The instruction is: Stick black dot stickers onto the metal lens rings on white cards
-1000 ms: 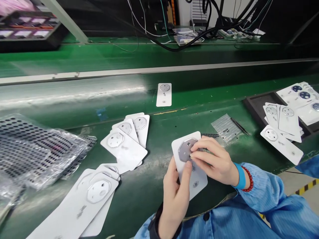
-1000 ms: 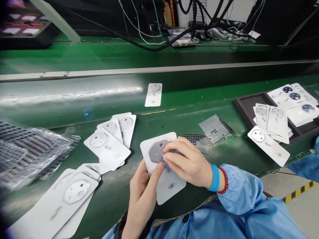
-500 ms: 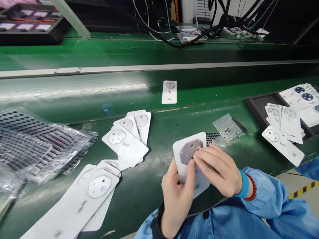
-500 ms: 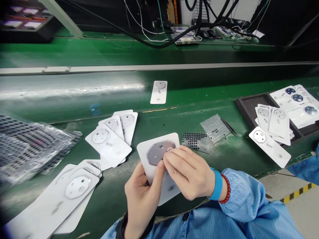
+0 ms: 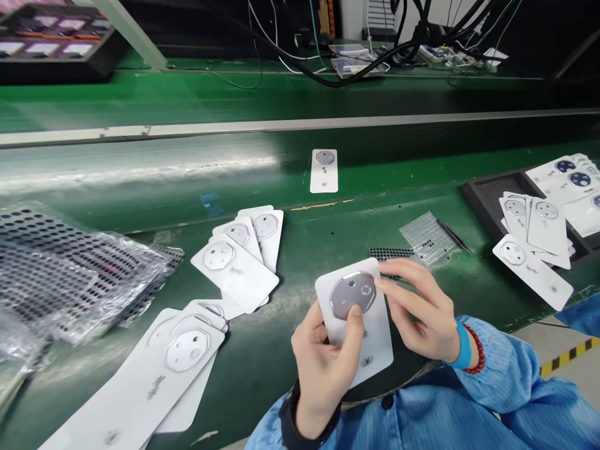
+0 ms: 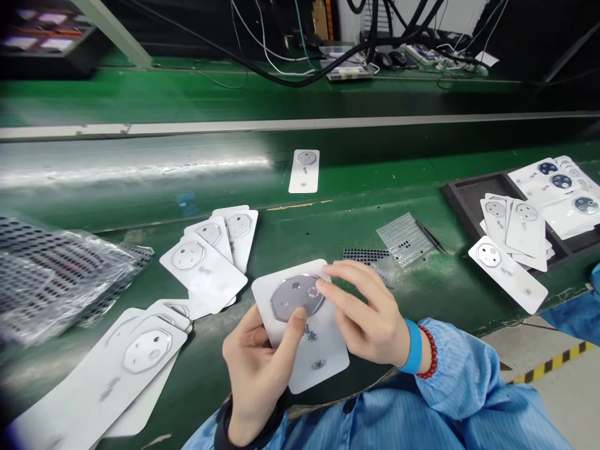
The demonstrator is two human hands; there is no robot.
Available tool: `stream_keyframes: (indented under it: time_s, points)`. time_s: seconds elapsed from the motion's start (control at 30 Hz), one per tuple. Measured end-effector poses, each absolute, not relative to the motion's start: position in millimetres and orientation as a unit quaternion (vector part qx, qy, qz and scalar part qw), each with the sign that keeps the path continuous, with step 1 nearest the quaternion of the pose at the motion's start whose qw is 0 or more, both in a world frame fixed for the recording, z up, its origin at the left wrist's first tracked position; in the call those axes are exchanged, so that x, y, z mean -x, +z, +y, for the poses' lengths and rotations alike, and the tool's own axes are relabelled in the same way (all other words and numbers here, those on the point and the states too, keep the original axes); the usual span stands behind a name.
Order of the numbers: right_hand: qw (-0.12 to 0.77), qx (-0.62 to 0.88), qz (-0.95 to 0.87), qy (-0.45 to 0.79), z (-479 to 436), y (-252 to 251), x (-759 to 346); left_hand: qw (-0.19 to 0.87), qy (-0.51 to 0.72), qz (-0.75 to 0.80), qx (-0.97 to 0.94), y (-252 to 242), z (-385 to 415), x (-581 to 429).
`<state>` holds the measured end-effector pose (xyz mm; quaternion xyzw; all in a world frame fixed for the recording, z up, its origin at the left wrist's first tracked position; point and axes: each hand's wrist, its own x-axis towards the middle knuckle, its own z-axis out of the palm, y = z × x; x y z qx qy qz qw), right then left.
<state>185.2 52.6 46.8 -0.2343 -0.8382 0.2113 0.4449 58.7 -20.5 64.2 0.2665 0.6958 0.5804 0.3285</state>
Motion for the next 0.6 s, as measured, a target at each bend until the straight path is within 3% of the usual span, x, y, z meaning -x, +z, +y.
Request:
stream_keyframes:
  time_s: [0.2, 0.6]
  points:
    - [0.459, 0.306, -0.733, 0.397, 45, 44, -179, 0.382, 0.579, 0.662, -0.284, 61, -18, -53]
    - [0.480, 0.275, -0.754, 0.353, 41, 50, -182, 0.355, 0.558, 0.661, -0.355, 53, -30, -36]
